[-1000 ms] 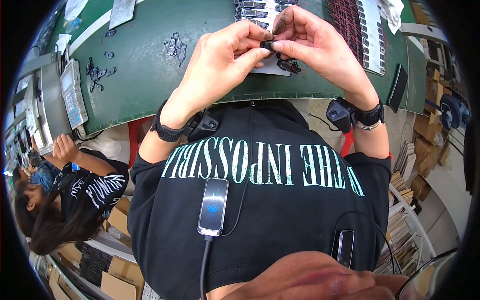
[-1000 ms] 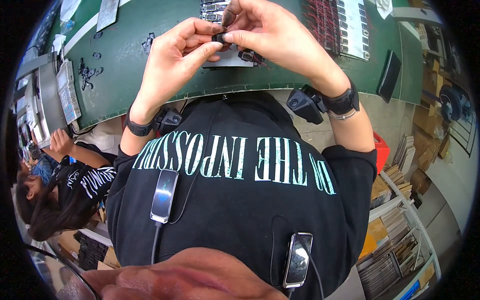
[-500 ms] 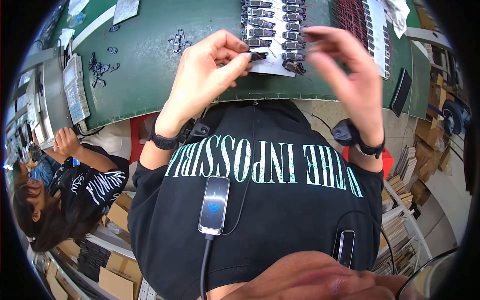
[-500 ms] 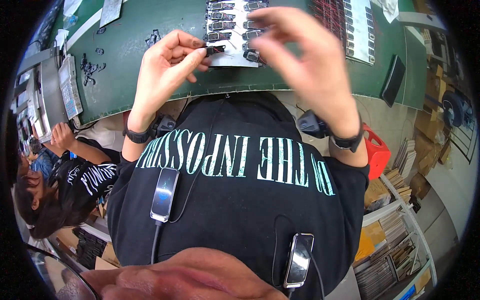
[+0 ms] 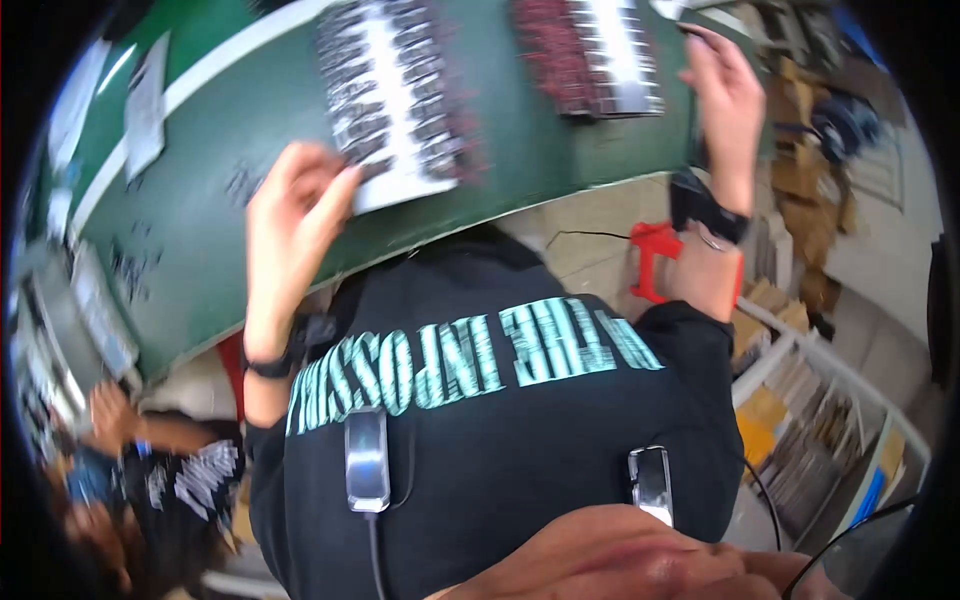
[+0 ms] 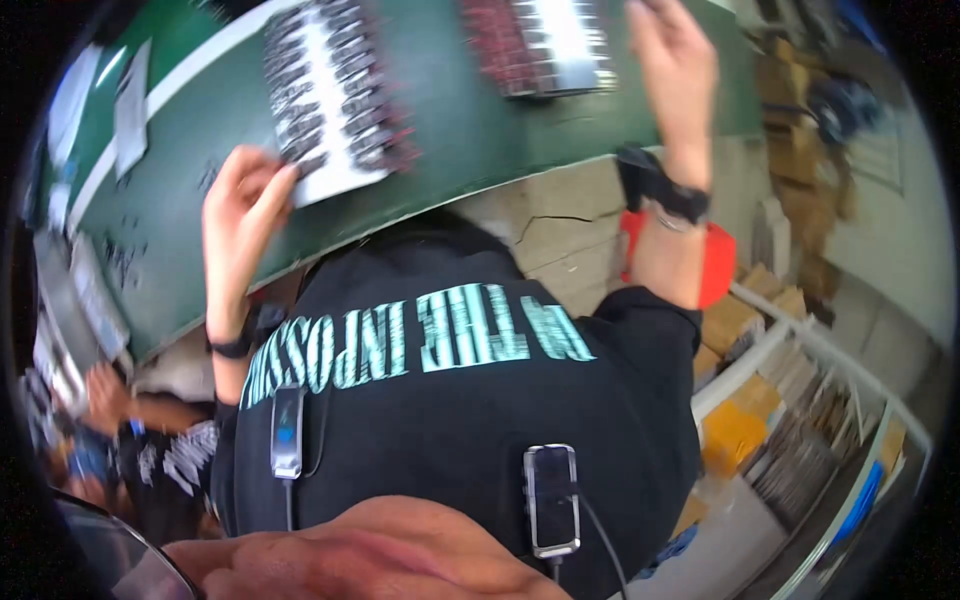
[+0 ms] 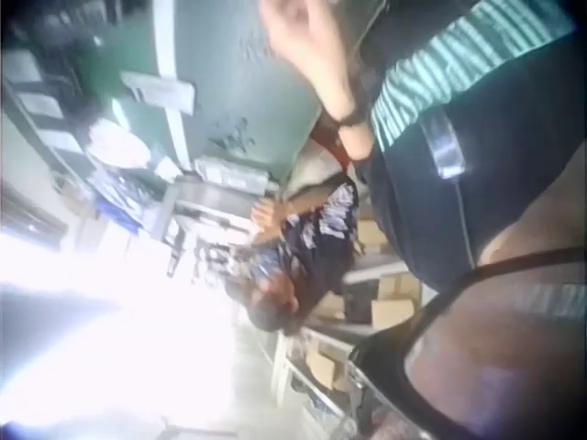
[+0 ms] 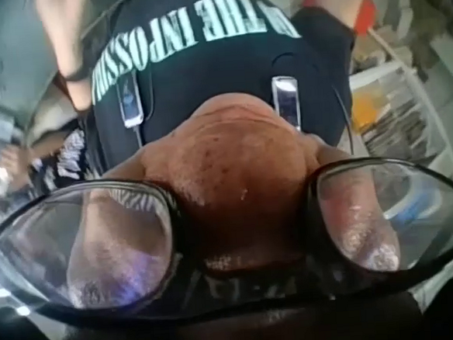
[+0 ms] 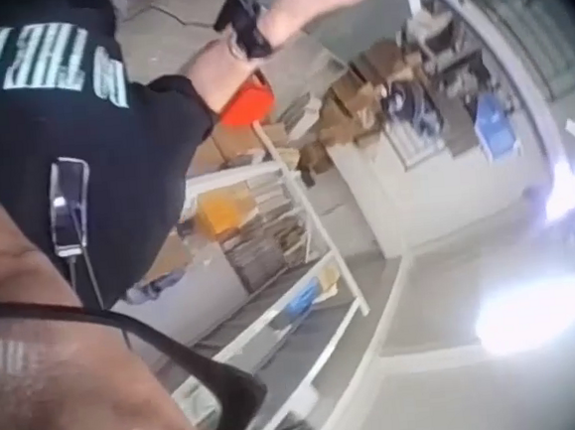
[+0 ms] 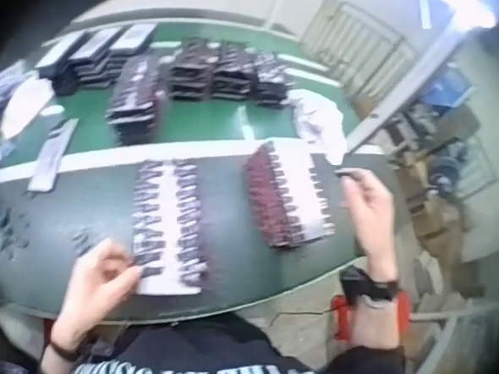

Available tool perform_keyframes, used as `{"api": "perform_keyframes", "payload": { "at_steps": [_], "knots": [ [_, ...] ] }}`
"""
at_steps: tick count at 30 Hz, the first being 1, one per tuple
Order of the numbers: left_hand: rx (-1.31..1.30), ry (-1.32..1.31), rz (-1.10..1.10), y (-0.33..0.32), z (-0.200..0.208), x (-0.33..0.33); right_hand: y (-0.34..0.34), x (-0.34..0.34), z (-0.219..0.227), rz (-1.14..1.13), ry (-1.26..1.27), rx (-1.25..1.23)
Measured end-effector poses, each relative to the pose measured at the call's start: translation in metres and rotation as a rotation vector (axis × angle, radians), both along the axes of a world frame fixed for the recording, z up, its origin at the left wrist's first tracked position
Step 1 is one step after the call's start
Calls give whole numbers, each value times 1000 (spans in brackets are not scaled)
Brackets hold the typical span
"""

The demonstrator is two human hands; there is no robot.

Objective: The person picks up a speaker and a plastic casing from the table, fits the casing onto the speaker by hand, and places the assembled unit onto a metal tray. This process is repeated for additional speakers and casings.

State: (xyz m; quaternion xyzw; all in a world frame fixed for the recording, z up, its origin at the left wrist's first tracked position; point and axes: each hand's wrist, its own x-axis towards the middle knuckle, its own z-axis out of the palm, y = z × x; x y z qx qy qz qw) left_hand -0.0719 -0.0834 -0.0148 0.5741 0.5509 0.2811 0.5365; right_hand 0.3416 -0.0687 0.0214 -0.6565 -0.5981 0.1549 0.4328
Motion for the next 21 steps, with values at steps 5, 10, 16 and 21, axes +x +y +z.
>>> {"api": "perform_keyframes", "payload": {
  "at_steps": [5,10,16,21],
  "knots": [
    [149,-3,135,-2,10,-11,22,46,-17,37,-388,71],
    [420,156,429,8,2,-59,53,38,-20,214,-645,30],
    [501,530,562,11,8,-101,70,77,-13,286,-532,-264],
    [620,637,313,-2,-26,-91,89,75,-16,319,-557,-420]
  ]
}}
